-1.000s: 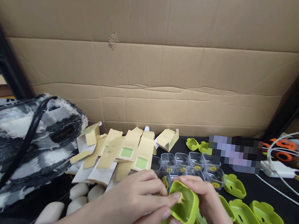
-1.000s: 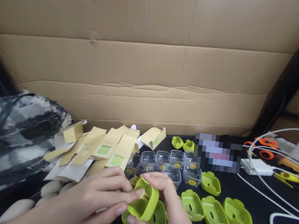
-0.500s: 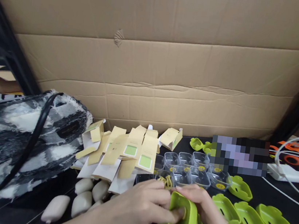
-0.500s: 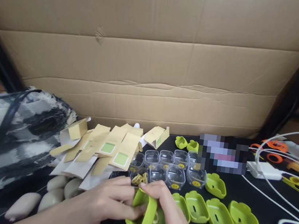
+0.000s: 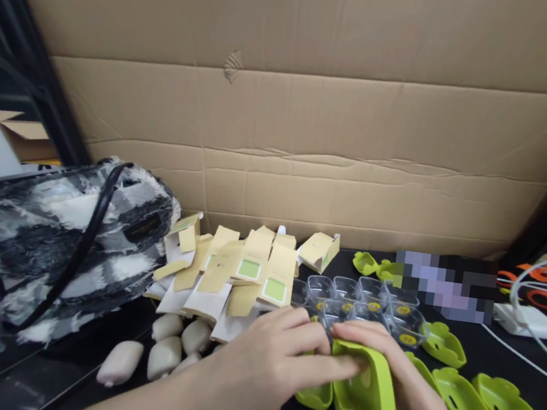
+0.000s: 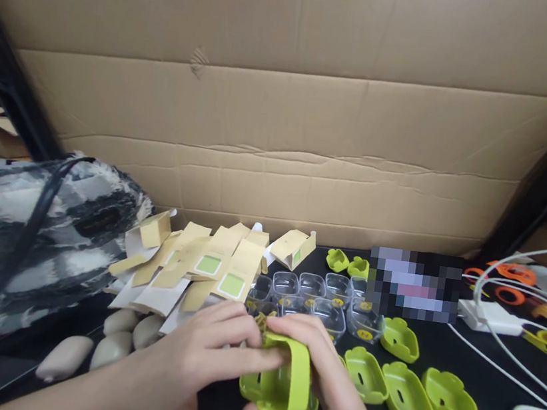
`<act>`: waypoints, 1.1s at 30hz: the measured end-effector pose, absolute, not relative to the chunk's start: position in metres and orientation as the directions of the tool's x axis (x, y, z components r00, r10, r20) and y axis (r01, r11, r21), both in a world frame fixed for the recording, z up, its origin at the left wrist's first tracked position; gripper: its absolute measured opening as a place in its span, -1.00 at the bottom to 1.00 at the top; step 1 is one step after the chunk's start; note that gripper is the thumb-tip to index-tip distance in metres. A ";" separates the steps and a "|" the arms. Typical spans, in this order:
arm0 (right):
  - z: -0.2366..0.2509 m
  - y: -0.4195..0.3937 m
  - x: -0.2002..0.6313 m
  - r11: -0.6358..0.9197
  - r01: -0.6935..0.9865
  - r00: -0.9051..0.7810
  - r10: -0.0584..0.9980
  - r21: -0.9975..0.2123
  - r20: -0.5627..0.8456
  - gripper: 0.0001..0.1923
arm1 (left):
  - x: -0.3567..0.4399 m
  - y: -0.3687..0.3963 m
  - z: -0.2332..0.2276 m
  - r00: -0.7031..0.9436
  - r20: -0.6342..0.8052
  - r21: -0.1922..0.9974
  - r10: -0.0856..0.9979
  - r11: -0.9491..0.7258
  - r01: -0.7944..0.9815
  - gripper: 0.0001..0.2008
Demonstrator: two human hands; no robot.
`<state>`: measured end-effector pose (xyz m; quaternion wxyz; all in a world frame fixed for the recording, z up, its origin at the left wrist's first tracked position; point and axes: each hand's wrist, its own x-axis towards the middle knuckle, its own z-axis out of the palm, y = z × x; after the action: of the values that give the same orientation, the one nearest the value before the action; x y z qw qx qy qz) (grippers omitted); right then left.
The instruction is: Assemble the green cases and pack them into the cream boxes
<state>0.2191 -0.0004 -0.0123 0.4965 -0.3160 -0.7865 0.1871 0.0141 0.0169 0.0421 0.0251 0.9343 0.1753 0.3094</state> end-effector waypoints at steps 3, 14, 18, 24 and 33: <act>-0.008 -0.001 0.220 0.692 0.257 -0.300 0.721 -0.675 0.625 -0.43 | 0.014 0.017 0.039 0.810 0.493 0.102 0.317 -0.946 0.309 -0.59; 0.000 -0.008 0.212 0.487 0.004 -0.334 0.824 -0.873 0.458 -0.48 | 0.014 0.022 0.028 0.811 0.566 -0.064 0.149 -0.973 0.223 -0.60; 0.005 -0.010 0.217 0.492 0.026 -0.338 0.823 -0.870 0.456 -0.49 | 0.014 0.021 0.033 0.784 0.607 -0.053 0.127 -0.979 0.199 -0.69; -0.002 -0.015 0.215 0.507 0.089 -0.346 0.823 -0.857 0.451 -0.49 | 0.019 0.010 0.033 0.855 0.500 -0.154 0.135 -0.958 0.241 -0.73; 0.003 -0.010 0.221 0.423 0.008 -0.345 0.852 -0.906 0.395 -0.53 | 0.015 0.017 0.028 0.811 0.546 -0.028 0.211 -0.963 0.269 -0.64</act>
<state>0.2207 -0.0100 0.0034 0.4811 -0.3101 -0.6929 0.4384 0.0154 0.0170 0.0281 -0.0521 0.9501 0.1262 0.2804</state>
